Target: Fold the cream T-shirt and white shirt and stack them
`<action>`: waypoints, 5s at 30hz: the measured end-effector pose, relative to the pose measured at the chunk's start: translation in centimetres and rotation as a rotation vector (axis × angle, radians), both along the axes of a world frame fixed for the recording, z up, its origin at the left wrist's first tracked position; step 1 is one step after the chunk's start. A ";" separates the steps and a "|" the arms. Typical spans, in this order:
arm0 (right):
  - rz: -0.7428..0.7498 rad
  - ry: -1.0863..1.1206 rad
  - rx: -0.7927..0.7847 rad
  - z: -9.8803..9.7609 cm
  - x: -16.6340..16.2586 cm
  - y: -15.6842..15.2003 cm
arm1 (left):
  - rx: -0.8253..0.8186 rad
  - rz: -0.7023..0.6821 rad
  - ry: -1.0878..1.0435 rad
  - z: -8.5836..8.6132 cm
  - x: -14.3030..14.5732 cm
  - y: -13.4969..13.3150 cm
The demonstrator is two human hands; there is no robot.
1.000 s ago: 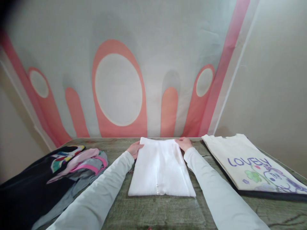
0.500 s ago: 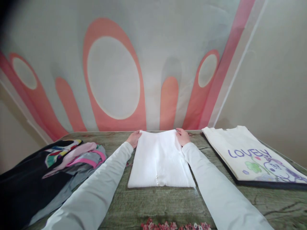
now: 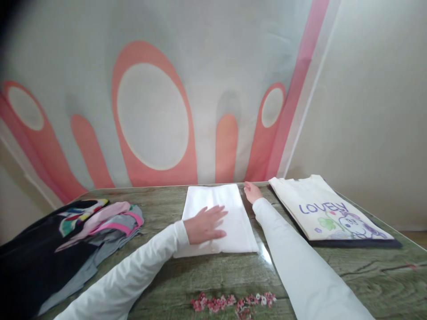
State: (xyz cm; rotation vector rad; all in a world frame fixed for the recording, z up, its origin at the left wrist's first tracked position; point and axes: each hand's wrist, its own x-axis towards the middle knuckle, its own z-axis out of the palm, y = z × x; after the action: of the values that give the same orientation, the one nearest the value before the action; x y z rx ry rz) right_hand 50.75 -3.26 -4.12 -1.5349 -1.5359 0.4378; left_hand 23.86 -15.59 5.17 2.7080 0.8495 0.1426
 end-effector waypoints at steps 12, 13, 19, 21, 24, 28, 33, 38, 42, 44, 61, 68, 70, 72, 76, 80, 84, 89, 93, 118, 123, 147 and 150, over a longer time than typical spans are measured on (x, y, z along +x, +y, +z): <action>0.364 -0.131 0.071 0.9 1.2 -9.0 | 0.341 -0.004 0.218 -1.2 -2.7 -4.7; 0.354 -0.143 0.090 1.0 1.1 -9.2 | 0.366 0.014 0.221 -1.5 -3.3 -4.5; 0.403 -0.346 0.252 2.0 -0.3 -10.2 | 0.446 0.164 0.180 -3.7 -8.8 -2.0; 0.475 -0.430 0.264 2.4 -1.5 -11.0 | 0.434 0.232 0.178 -4.3 -11.1 -0.4; 0.602 -0.550 0.238 3.0 -3.7 -12.6 | 0.408 0.319 0.158 -5.0 -14.3 2.1; 0.695 -0.606 0.250 3.7 -6.9 -15.2 | 0.423 0.487 0.107 -5.1 -17.1 4.1; 0.693 -0.591 0.290 4.3 -8.7 -17.0 | 0.599 0.631 0.090 -2.6 -15.9 2.6; 0.486 -0.421 0.332 3.7 -7.0 -14.7 | 0.487 0.335 0.035 -1.0 -8.7 -3.5; 0.199 -0.313 0.331 2.3 -4.3 -10.8 | 0.332 0.157 -0.059 -2.3 -4.6 -8.7; 0.097 -0.284 0.273 1.7 -3.3 -9.0 | 0.303 0.152 -0.120 -3.2 -4.1 -10.0; 0.085 -0.413 0.021 1.8 -2.2 -7.0 | 0.366 0.223 -0.124 -4.0 -8.4 -8.1; 0.072 -0.454 0.003 1.8 -1.7 -8.2 | 0.362 0.322 -0.156 -3.6 -10.7 -7.1; 0.091 -0.413 0.007 1.9 -1.7 -8.5 | 0.347 0.336 -0.206 -3.6 -10.9 -6.8; 0.154 -0.295 0.011 1.9 -1.4 -9.0 | 0.334 0.341 -0.254 -3.6 -11.0 -6.6; 0.328 -0.077 0.021 2.2 -0.6 -10.4 | 0.345 0.331 -0.278 -3.5 -11.0 -6.5; 0.485 -0.185 0.117 3.2 -0.1 -12.2 | 0.384 0.342 -0.223 -3.0 -10.8 -6.8; 0.533 -0.386 0.292 3.5 -0.5 -12.8 | 0.399 0.380 -0.175 -2.6 -10.6 -7.1; 0.476 -0.563 0.470 2.8 -1.0 -12.3 | 0.389 0.475 -0.134 -3.2 -10.5 -7.2; 0.438 -0.652 0.505 2.6 -1.1 -12.2 | 0.349 0.513 -0.119 -3.3 -10.2 -7.5; 0.419 -0.674 0.376 1.1 -0.3 -11.6 | 0.407 0.465 -0.033 -2.3 -9.2 -7.7; 0.404 -0.660 0.376 1.2 -0.5 -11.6 | 0.411 0.461 -0.008 -1.6 -7.6 -7.2; 0.282 -0.726 0.354 1.3 -0.5 -11.8 | 0.233 0.408 -0.012 -1.6 -7.5 -9.5; 0.291 -0.692 0.336 1.3 -0.2 -11.5 | 0.270 0.406 -0.017 -1.4 -7.7 -9.8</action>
State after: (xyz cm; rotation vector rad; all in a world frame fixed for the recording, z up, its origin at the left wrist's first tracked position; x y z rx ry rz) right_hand 50.57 -14.79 -2.78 -1.2531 -2.2433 -0.2272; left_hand 16.20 -25.34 3.77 2.7267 1.4609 0.3922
